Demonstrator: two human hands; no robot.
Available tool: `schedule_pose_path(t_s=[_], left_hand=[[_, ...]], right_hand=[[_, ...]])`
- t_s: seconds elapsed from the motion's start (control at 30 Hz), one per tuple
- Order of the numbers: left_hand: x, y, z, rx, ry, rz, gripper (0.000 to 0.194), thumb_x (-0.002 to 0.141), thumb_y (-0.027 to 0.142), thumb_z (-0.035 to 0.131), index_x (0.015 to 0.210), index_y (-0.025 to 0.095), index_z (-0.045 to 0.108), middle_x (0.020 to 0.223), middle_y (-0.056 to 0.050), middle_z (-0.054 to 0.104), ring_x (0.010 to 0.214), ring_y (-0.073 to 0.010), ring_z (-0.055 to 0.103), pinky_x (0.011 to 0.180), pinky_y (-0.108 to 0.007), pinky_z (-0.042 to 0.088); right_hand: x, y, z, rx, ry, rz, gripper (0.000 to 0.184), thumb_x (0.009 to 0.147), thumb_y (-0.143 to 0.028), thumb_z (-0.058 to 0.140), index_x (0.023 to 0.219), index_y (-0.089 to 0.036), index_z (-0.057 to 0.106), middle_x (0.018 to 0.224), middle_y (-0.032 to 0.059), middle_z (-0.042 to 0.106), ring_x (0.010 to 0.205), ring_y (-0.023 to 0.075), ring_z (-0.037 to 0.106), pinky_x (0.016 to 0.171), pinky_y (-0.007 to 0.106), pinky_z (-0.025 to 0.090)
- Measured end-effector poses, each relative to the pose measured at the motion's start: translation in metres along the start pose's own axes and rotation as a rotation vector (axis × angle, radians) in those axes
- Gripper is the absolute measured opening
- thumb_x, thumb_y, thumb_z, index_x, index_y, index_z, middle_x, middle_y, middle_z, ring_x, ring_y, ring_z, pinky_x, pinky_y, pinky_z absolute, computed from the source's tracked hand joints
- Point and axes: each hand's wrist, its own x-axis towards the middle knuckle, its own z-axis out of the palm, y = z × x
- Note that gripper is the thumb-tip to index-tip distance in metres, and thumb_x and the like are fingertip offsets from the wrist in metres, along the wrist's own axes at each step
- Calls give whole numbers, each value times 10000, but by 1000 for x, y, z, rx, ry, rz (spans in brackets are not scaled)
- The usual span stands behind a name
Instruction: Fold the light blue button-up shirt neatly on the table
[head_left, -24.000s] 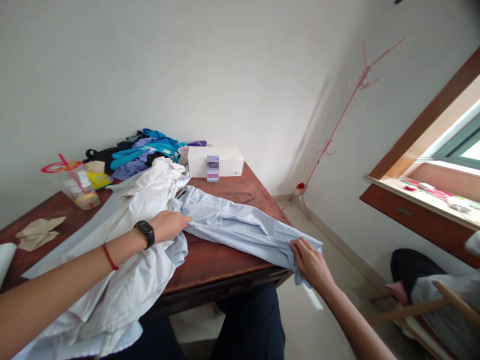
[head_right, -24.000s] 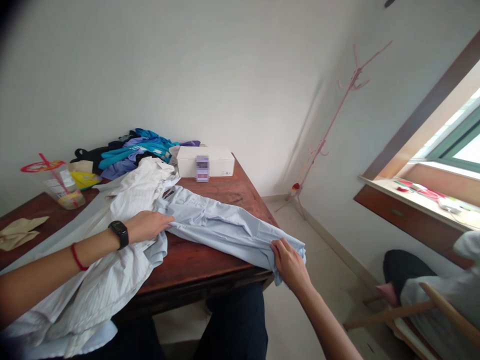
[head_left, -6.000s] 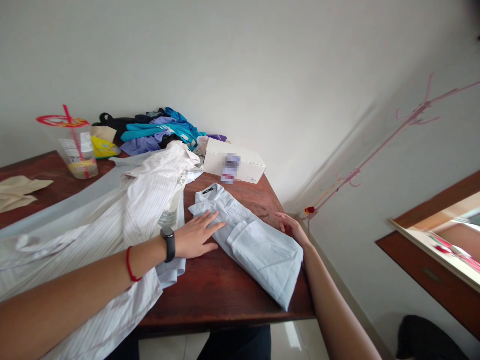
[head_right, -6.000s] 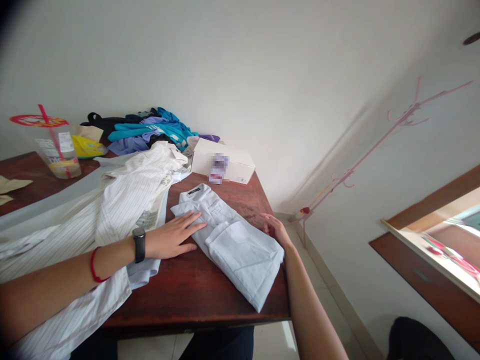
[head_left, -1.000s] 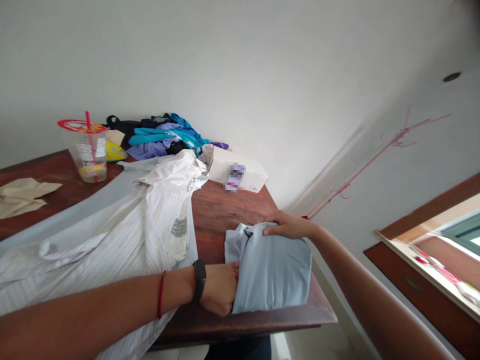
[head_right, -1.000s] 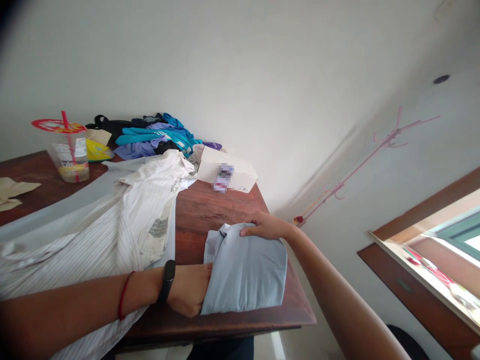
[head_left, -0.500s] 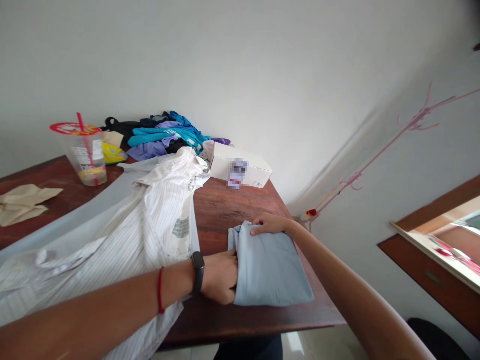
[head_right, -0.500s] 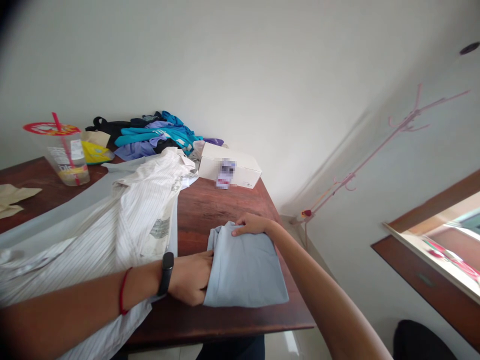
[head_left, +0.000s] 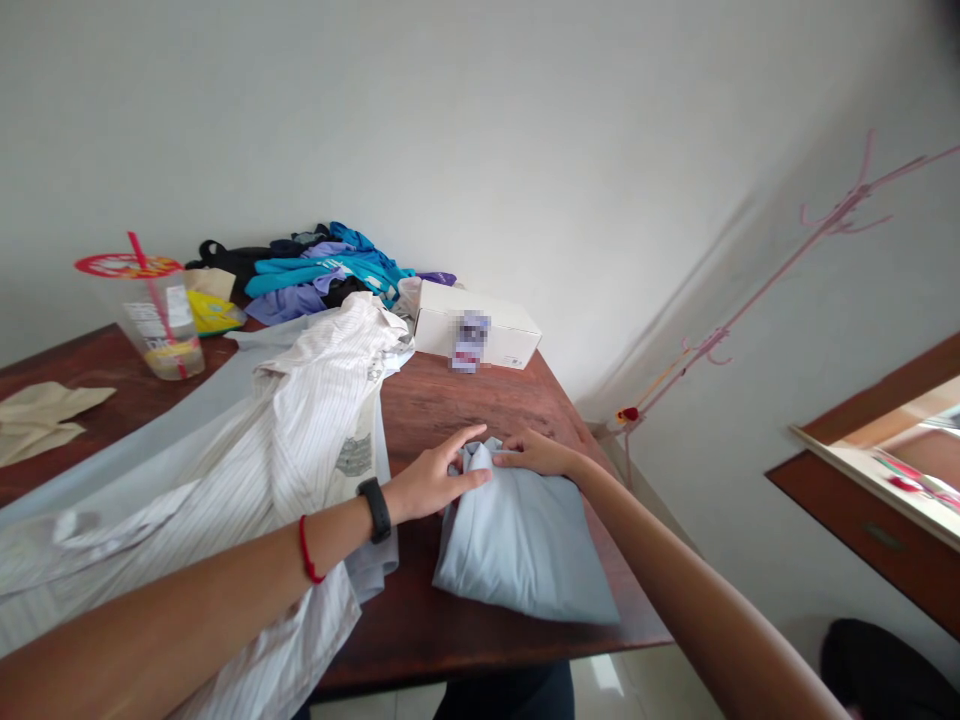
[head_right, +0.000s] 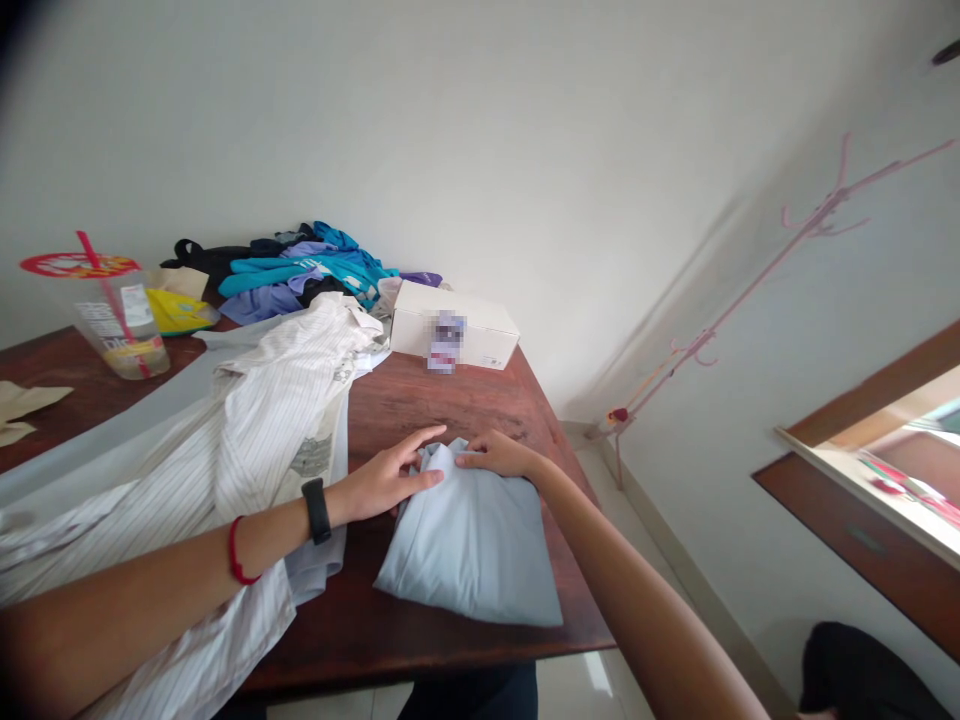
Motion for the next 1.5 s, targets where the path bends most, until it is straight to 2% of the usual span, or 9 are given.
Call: schedule_pose_path(t_s=[0.1,0.17,0.27,0.43,0.63,0.77,0.97,1.33,1.5], left_hand=[[1,-4,0,194,50,138,613,870,306,647,1473,261,545,1014,-33,704,762,-159,622,755,-279,521],[1,-4,0,264,38,154,468,882,244,599,1343,232,674,990,-34,730,817,-178,636,829,-298,509],[1,0,0,319,14,144,384,895,212,567,1237,215,740,957,-33,752,846,-195,666,865,-304,501],[-2,3,1,386,19,143,386,900,199,567,1248,234,730,981,-26,763,874,-202,689,879,-297,493],[-1,1,2,444,-8,135,387,904,221,560,1250,258,728,920,-14,745,797,-190,666,761,-268,475],[-3,5,2,447,19,122,386,894,234,561,1233,278,741,866,-12,731,737,-186,648,685,-255,447],[-5,5,4,445,77,81,403,868,231,565,1219,300,749,748,0,685,639,-175,603,586,-243,378],[-4,7,7,531,65,-16,438,894,241,541,1303,309,682,831,0,715,732,-196,648,633,-255,382],[-8,9,9,638,87,-17,519,905,233,550,1417,315,546,822,6,706,800,-220,679,685,-270,439]], right_hand=[[-5,-2,3,33,32,-10,553,858,-693,603,750,-158,686,673,-12,592,616,127,471,564,257,332],[-10,-3,2,63,57,-37,521,877,-665,606,819,-159,720,760,12,663,677,149,540,615,266,387],[-22,0,-2,88,106,-44,475,887,-629,627,934,-171,745,835,32,711,742,175,600,664,276,433],[-46,20,-2,144,239,6,478,836,-616,702,1028,-179,744,868,43,730,781,199,638,668,284,464],[-54,32,11,255,362,7,470,789,-609,753,948,-167,741,950,78,742,884,239,662,765,327,495],[-56,31,10,311,375,30,490,756,-608,778,950,-161,730,947,81,744,867,238,668,753,329,502],[-63,41,5,222,375,45,472,780,-609,759,949,-169,752,957,87,750,894,255,669,765,341,505],[-64,40,3,85,358,101,503,769,-658,727,755,-158,686,743,33,666,710,180,572,600,275,394],[-68,43,1,42,397,154,518,749,-679,727,694,-169,650,642,7,620,603,144,530,522,255,347]])
